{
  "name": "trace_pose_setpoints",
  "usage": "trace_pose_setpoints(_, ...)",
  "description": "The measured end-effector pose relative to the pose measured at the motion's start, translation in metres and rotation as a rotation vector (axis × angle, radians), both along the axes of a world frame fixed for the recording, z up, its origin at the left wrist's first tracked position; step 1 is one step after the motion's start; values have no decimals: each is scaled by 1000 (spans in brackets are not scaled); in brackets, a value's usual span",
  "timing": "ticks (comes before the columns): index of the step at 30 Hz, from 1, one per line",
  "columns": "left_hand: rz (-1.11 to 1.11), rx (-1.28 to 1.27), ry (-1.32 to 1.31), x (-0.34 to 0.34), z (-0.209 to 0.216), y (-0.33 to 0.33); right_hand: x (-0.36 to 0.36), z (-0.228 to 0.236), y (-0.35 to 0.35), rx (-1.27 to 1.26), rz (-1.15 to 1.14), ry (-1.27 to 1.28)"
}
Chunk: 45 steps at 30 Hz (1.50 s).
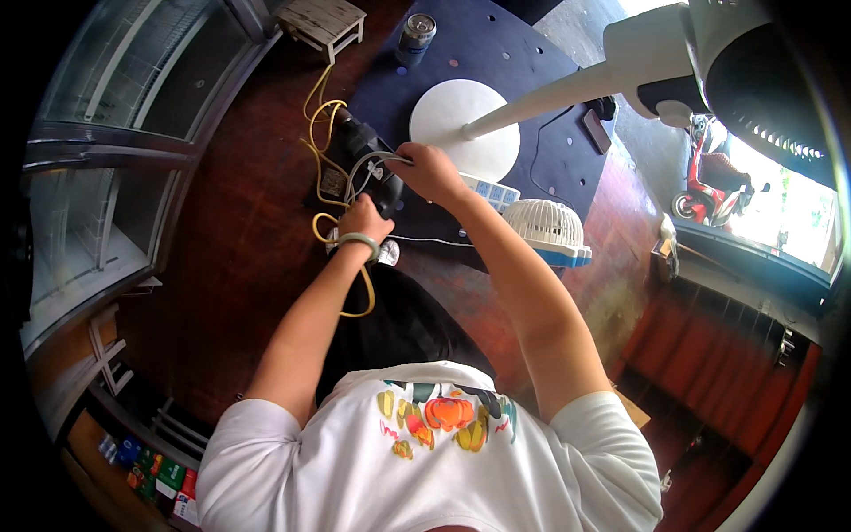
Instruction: The person sweeps debris into a dustpan, disposes of it outside, and then organizes tools and cables on a workbench. They handle a broom, dustpan, power drill, and extension cord, placing items into a box and coiling the cord.
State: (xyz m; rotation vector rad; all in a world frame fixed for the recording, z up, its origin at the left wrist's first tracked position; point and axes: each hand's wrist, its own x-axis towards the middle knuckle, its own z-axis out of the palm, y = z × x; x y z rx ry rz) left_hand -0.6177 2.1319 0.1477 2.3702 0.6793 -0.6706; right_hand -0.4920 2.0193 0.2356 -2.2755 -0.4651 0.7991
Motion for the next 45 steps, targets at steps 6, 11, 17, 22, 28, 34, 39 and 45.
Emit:
trace_pose_setpoints(6, -309, -126, 73, -26, 67, 57, 14, -4, -3, 96, 73, -39)
trace_pose_setpoints(11, -290, -433, -104, -41, 101, 80, 25, -2, 11, 81, 191, 4)
trace_pose_setpoints(17, -142, -986, -12, -60, 145, 82, 32, -14, 14, 82, 172, 5)
trace_pose_setpoints(22, -227, -1115, 35, -86, 181, 80, 46, -36, -2, 66, 19, 83)
trace_pose_setpoints(28, -200, -1285, 202, -109, 243, 100, 60, -55, -37, -42, -282, 268)
trace_pose_setpoints(34, 308, -1301, 52, -154, 283, 116, 64, -125, -99, -100, -326, -20)
trace_pose_setpoints(39, 627, -1351, -340, -185, 312, 128, 14, -103, -80, -261, -13, -264)
trace_pose_setpoints(45, 716, -1211, -615, -184, 337, 133, -27, -124, -46, -122, 690, -893)
